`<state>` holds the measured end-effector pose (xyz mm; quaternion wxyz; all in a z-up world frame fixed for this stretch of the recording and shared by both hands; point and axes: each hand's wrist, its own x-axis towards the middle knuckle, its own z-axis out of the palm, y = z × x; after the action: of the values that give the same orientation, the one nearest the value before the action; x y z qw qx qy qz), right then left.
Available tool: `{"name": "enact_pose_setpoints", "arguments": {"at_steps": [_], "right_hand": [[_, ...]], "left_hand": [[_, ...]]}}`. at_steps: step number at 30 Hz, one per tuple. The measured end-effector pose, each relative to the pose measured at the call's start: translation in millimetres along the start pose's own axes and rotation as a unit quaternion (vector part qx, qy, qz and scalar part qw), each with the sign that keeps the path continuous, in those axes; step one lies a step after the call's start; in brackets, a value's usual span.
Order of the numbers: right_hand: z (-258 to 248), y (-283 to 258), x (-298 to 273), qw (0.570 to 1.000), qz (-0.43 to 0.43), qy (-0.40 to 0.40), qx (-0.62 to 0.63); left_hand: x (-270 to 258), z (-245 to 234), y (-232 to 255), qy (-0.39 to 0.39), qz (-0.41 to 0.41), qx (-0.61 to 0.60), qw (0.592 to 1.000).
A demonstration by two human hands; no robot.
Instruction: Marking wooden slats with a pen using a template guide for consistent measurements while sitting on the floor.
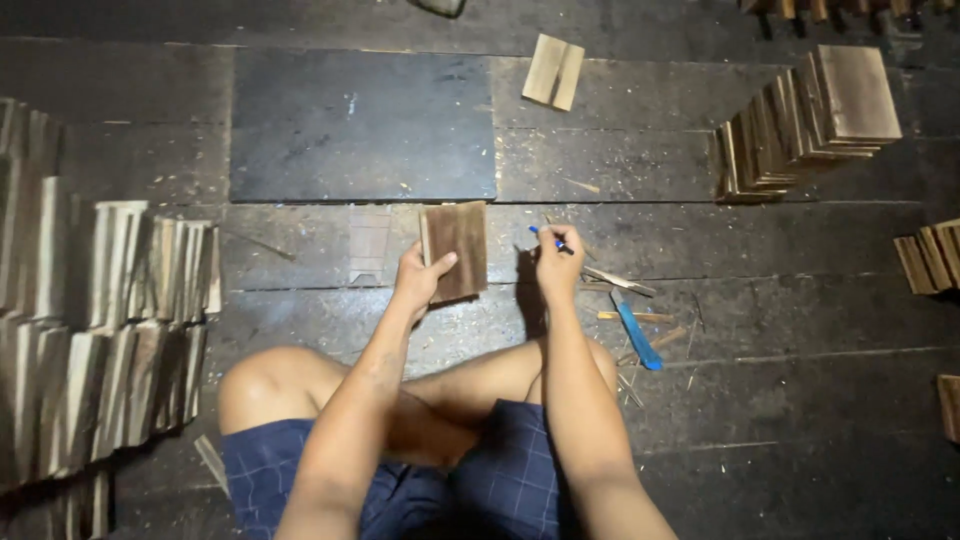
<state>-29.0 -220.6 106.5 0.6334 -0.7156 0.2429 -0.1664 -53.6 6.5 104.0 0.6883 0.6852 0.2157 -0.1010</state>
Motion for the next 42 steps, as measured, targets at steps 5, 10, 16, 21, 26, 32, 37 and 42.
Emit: {"name": "enact_pose_setpoints", "arguments": {"at_steps": [5,10,16,21,26,32,37,42], "right_hand": [[12,26,-8,0.999,0.032,-0.027,0.01],[6,36,-32,0.953,-0.058,-0.231,-0.187],[-6,39,-47,0.924,-0.099,-0.274,-0.247],[-4,38,-53,0.913,-0.11,-0.269,-0.287],[1,23,-78,0.887,-0.13,-0.308,-0.319],[8,10,-96,0.867,-0.128,-0.348,-0.334],[15,21,-92,0.854,-0.116,-0.343,-0.374],[20,43,-76,0.847,-0.114,-0.349,-0.385]], "left_hand": [[-74,-33,36,-0.089,0.007,-0.281,0.956],[-134,-61,57,-0.177,-0.002,-0.384,0.906],[-193,-85,76,-0.195,0.086,-0.375,0.902],[-223,-112,92,-0.179,0.149,-0.379,0.896],[-245,-141,91,-0.157,0.181,-0.418,0.876],[-264,-174,87,-0.142,0.19,-0.451,0.86],[-283,-188,86,-0.114,0.267,-0.401,0.869],[-299,-207,86,-0.064,0.311,-0.347,0.883]]}}
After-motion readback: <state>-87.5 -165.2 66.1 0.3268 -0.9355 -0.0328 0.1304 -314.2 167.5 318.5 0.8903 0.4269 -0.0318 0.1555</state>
